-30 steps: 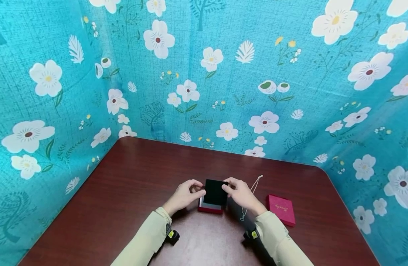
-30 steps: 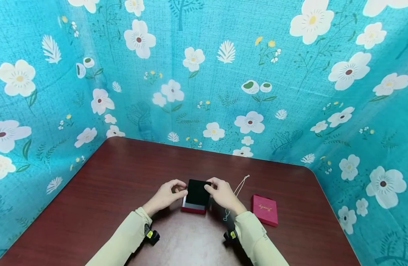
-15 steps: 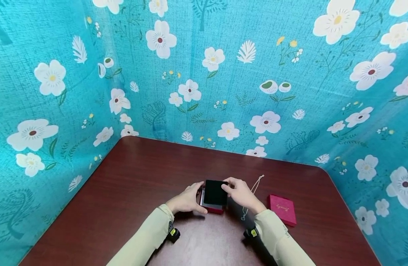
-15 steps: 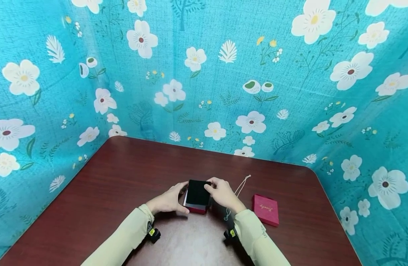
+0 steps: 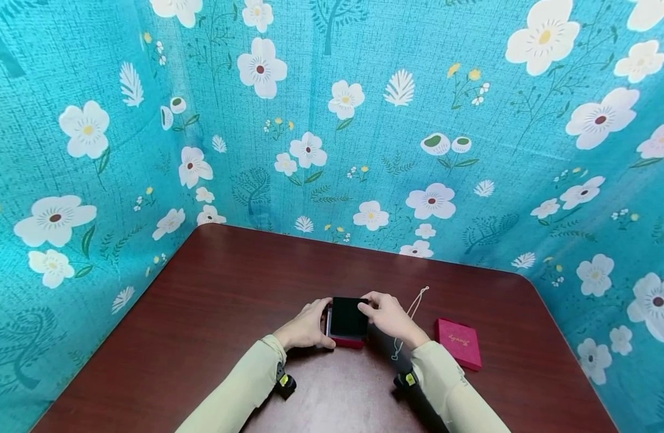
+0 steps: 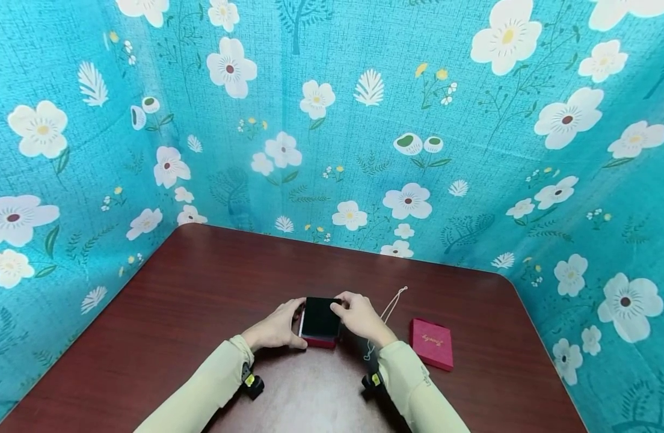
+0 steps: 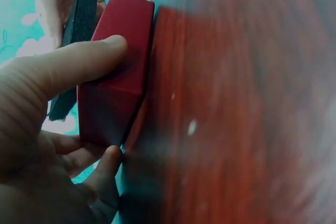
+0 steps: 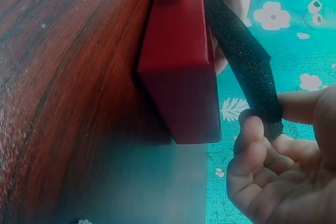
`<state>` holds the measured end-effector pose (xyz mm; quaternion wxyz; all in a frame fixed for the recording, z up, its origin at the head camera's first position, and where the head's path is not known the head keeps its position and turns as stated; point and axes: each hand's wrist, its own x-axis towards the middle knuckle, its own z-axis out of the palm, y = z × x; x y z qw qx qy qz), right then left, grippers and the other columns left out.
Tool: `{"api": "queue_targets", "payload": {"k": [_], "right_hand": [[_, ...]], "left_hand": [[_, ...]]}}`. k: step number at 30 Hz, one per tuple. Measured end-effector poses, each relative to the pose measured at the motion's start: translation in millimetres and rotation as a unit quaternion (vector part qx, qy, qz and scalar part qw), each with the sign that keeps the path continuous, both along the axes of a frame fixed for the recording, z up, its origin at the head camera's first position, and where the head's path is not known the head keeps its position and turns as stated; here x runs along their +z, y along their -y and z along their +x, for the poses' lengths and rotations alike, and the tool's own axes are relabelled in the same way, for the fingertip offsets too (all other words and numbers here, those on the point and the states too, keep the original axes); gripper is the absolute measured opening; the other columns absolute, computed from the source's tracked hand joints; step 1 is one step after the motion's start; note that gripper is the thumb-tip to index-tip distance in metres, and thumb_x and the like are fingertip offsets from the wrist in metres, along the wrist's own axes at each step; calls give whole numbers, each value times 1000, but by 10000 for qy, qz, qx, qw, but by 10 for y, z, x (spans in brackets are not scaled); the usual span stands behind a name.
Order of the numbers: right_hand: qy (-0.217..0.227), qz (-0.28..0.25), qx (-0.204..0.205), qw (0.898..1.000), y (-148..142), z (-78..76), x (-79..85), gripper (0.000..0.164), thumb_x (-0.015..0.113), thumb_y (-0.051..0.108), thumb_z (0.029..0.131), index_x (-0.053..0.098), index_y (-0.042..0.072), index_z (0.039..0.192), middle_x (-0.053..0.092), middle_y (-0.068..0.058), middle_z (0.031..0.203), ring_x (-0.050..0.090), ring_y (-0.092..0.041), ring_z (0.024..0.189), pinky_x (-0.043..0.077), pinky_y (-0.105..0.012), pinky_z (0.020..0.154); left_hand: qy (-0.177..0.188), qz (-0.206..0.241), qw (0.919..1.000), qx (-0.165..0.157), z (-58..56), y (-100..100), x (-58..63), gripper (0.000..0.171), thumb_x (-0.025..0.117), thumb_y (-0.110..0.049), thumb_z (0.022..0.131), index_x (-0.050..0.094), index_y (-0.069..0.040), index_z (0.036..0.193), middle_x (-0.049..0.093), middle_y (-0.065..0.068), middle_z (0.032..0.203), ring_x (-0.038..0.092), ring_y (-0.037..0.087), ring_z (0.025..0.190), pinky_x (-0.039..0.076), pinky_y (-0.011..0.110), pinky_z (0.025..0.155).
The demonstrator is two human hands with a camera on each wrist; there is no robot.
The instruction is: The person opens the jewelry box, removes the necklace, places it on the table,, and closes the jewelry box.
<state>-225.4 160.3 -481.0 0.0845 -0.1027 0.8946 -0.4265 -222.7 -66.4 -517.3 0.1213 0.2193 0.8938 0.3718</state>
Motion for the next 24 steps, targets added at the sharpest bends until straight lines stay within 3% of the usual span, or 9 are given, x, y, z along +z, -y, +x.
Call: {"api": "queue_targets", "payload": {"k": [11,24], "right_hand": [[-83,156,246,9995,22,-43,-48,12,60,17,94,65,10,102,56,-2,67,57,-23,64,42,-31,56],[-322,539,421,9971,75,-57,-76,18,59,21,94,66,9,105,57,1,69,56,-14,59,44,-29,55]], "left_hand": [[138,180,9996,180,5,-17,-25,99,87,-30,64,31,-5,143,44,9,133,44,25,117,40,41,93],[200,249,9991,291,42,-11,-53,101,86,-34,65,30,-6,144,42,9,138,42,24,120,38,43,95]]}}
